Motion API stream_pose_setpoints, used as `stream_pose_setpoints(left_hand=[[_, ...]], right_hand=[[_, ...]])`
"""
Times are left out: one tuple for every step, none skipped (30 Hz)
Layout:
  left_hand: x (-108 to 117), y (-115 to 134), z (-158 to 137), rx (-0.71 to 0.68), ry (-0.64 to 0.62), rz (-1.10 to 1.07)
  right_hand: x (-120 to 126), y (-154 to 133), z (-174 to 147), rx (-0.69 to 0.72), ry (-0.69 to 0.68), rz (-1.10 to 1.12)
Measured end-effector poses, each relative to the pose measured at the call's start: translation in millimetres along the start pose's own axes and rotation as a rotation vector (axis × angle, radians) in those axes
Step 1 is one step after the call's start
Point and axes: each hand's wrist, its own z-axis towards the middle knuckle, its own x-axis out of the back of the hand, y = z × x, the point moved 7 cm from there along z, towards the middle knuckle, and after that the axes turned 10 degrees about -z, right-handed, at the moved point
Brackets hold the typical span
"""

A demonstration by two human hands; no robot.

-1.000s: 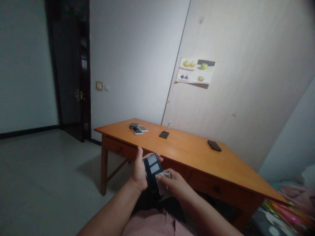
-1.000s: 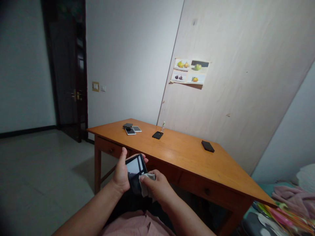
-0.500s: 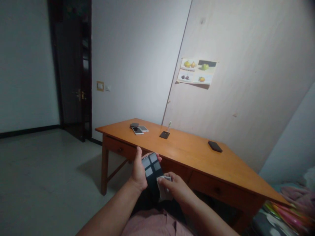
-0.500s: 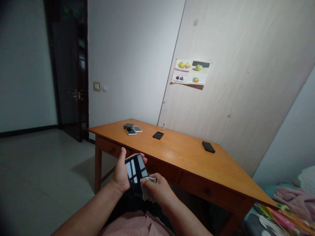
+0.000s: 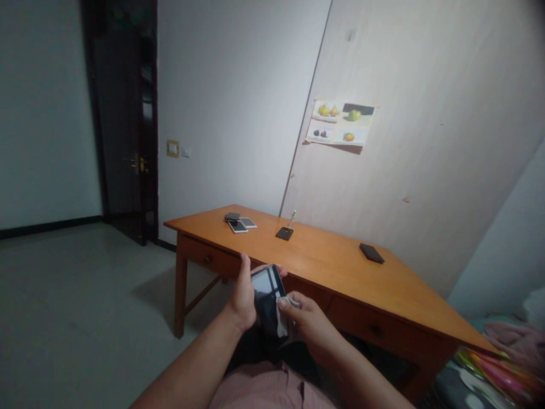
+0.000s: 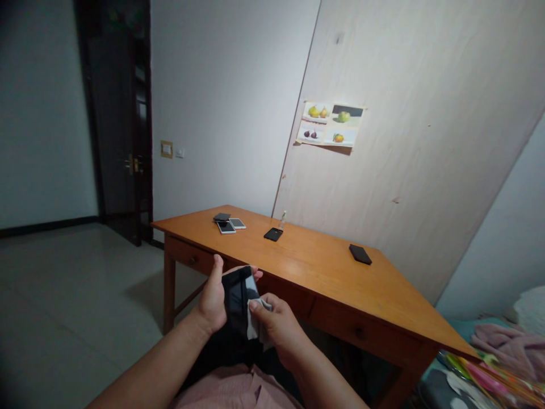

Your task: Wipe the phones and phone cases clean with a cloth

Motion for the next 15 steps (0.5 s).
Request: stream_pose_setpoints(left_hand=[[0.7, -1.3, 1.2, 0.012, 0.003, 0.019], [1.7, -2.7, 2.4, 0.018, 0.002, 0.036], [2.9, -4.2, 3.6, 0.017, -0.006, 0.051], [4.2, -5.5, 4.5, 0.008, -0.023, 0.066], [5.6, -6.9, 4.9, -0.005, -0.047, 0.087], [7.4, -8.3, 4.4, -0.026, -0.072, 0.115], [9.6, -10.3, 3.0, -0.044, -0.097, 0.160], [11.9, -13.6, 0.7, -0.052, -0.119, 0.230], [14.7, -16.1, -2.5, -0.079, -0.128, 0.311], [15.8, -20.9, -6.5, -0.083, -0.158, 0.410], [16.1, -26.9, -10.8, -0.075, -0.191, 0.514], [15.3, -33.6, -15.3, -0.062, -0.233, 0.597], [14.0, -39.7, -19.5, -0.050, -0.271, 0.651], [13.1, -44.3, -22.7, -0.045, -0.289, 0.685], [12.0, -47.6, -24.8, -0.046, -0.301, 0.718]], right_hand=[[1.4, -0.8, -0.3, 0.019, -0.007, 0.030], [3.4, -2.2, 0.0, 0.041, -0.008, 0.062], [5.9, -3.8, 0.7, 0.060, -0.002, 0.093], [8.7, -5.7, 1.8, 0.074, 0.010, 0.119], [12.0, -7.9, 3.1, 0.084, 0.028, 0.141], [15.4, -10.7, 4.7, 0.092, 0.052, 0.161], [19.2, -13.9, 6.4, 0.097, 0.080, 0.179], [23.1, -17.4, 8.2, 0.103, 0.113, 0.196], [27.3, -20.8, 10.1, 0.109, 0.149, 0.211], [31.4, -23.8, 12.0, 0.116, 0.185, 0.223], [35.4, -25.6, 13.8, 0.120, 0.221, 0.230], [38.9, -26.3, 15.5, 0.123, 0.252, 0.231], [41.6, -25.8, 16.9, 0.129, 0.277, 0.227], [43.6, -24.6, 17.9, 0.137, 0.295, 0.218], [44.7, -22.5, 18.3, 0.144, 0.307, 0.199]])
